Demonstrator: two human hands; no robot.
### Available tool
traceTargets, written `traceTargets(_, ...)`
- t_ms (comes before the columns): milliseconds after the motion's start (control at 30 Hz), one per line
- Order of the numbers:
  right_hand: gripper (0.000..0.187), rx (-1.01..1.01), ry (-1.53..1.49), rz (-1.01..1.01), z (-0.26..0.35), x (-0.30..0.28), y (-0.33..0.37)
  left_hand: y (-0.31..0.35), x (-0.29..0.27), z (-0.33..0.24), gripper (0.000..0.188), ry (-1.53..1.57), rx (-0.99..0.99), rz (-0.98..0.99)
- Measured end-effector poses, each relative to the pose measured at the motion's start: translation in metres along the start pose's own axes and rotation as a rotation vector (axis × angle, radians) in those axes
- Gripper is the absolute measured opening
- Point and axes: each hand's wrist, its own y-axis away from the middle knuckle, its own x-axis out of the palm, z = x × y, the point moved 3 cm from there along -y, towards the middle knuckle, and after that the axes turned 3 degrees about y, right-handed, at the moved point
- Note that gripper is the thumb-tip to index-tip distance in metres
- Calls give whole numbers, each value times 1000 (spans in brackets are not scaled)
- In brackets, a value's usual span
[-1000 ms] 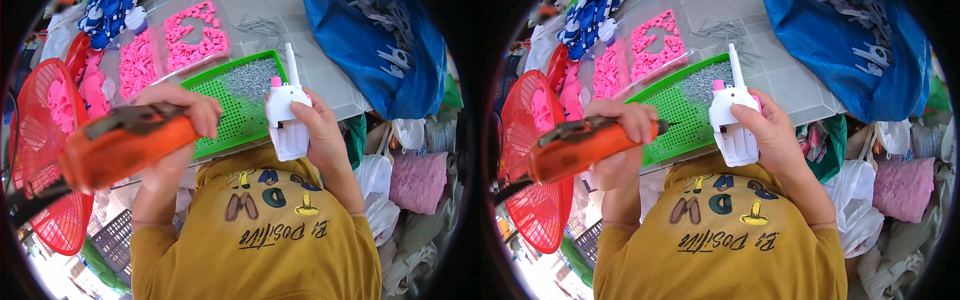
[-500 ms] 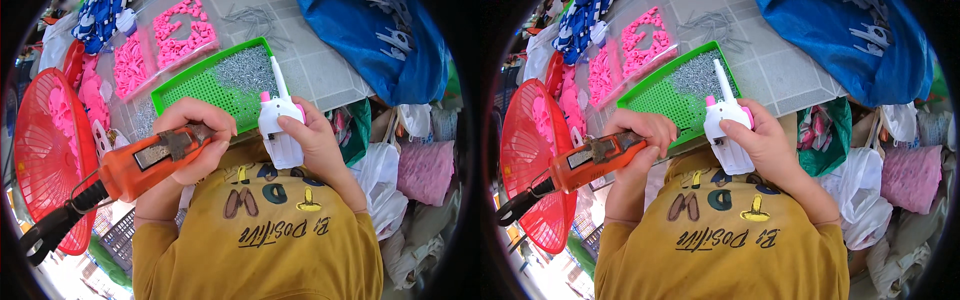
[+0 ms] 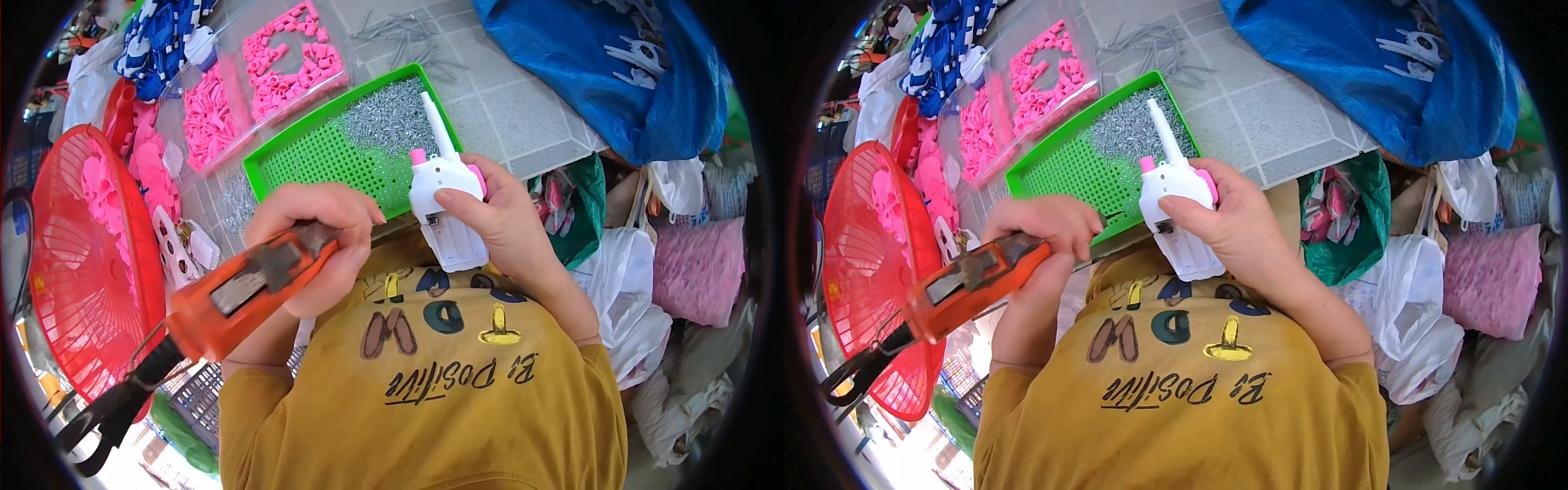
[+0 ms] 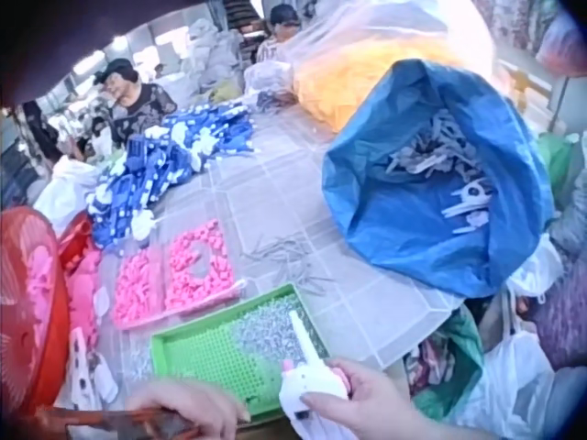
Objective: The user is assembling a toy walkie-talkie by fitting plastic shells together, installing internal components, and securing them with screws using an electric screwdriver.
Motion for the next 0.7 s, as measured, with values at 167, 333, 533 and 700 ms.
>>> traceTargets(167, 44, -11, -59, 12, -3, 1, -1, -19, 3, -35, 37, -33, 140, 188)
traceTargets(333, 41, -18, 26, 3, -6, -2, -4, -33, 33, -47, 27, 49, 201, -64)
traceTargets(533, 38, -16, -10, 16, -5, -1, -4, -48, 32, -30, 29, 110, 196, 15)
traceTargets(700, 37, -29, 14, 20, -6, -4, -5, -53, 33, -22, 28, 82, 136, 5)
